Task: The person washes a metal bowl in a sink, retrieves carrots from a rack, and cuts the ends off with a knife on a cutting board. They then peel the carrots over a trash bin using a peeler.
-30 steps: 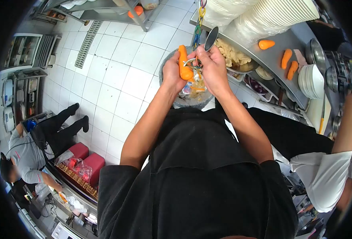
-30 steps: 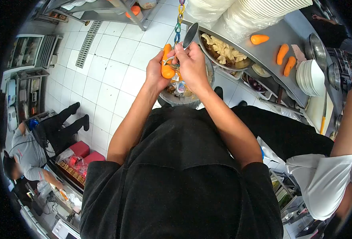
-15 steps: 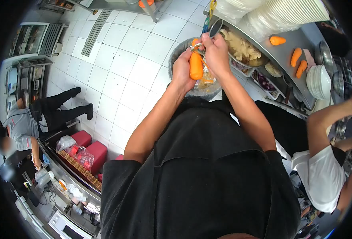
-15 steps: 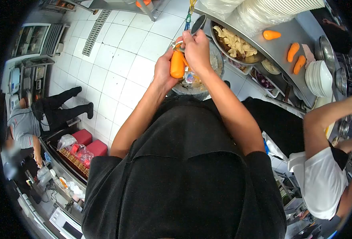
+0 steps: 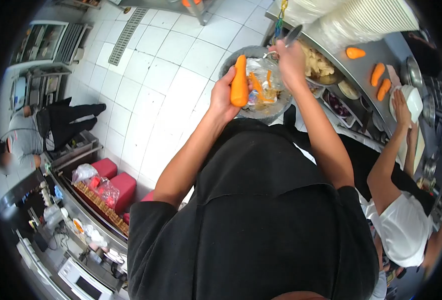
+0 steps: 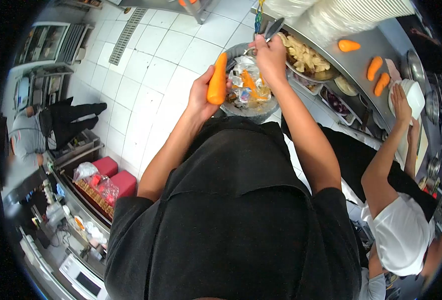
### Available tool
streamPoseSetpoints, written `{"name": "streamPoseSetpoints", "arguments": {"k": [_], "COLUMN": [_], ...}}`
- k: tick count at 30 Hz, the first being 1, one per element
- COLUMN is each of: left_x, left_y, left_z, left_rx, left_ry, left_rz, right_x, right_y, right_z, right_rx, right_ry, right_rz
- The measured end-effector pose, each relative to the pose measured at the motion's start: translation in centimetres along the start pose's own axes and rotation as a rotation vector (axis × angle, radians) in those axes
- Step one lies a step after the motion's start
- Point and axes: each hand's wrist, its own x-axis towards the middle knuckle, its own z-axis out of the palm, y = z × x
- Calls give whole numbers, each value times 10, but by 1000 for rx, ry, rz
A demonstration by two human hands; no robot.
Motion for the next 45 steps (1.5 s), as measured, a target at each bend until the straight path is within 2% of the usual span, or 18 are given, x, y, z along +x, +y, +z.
{"name": "streamPoseSetpoints", "arguments": {"k": [3, 6, 7, 8, 10, 22, 26, 31, 34, 37, 38, 41, 45], "left_x": [13, 29, 32, 11, 7, 22, 22, -17, -33, -22, -17, -6, 17], "left_y": [4, 1, -1, 6, 7, -5, -19, -19, -12, -5, -4, 2, 2], "left_z": [11, 23, 25, 60, 67, 55, 40, 35, 34, 14, 10, 15, 19], "left_rx": [-7, 5, 1, -100, -73, -69, -42, 130, 150, 89, 59, 47, 58], "left_ry": [-2, 8, -8, 36, 12, 36, 16, -1, 30, -23, -32, 87, 40], "left_rz": [-22, 35, 42, 18, 19, 57, 143, -24, -54, -46, -41, -73, 6], "right_x": [-37, -59, -62, -64, -64, -68, -46, 14, 38, 32, 34, 10, -41], "right_y": [-27, -42, -43, -44, -44, -40, -25, 18, 55, 51, 53, 21, -30], "right_z": [1, 4, 4, 6, 4, 11, 21, 30, 20, 11, 6, 9, 13], "right_rx": [326, 397, 401, 408, 415, 390, 296, 152, -290, -243, -325, 50, 376], "right_ry": [-76, -165, -163, -161, -166, -115, -59, 76, 178, 177, 157, 95, -66], "right_rz": [82, 1, 4, 5, 11, -29, 7, -28, 30, -74, -92, -19, 42]}}
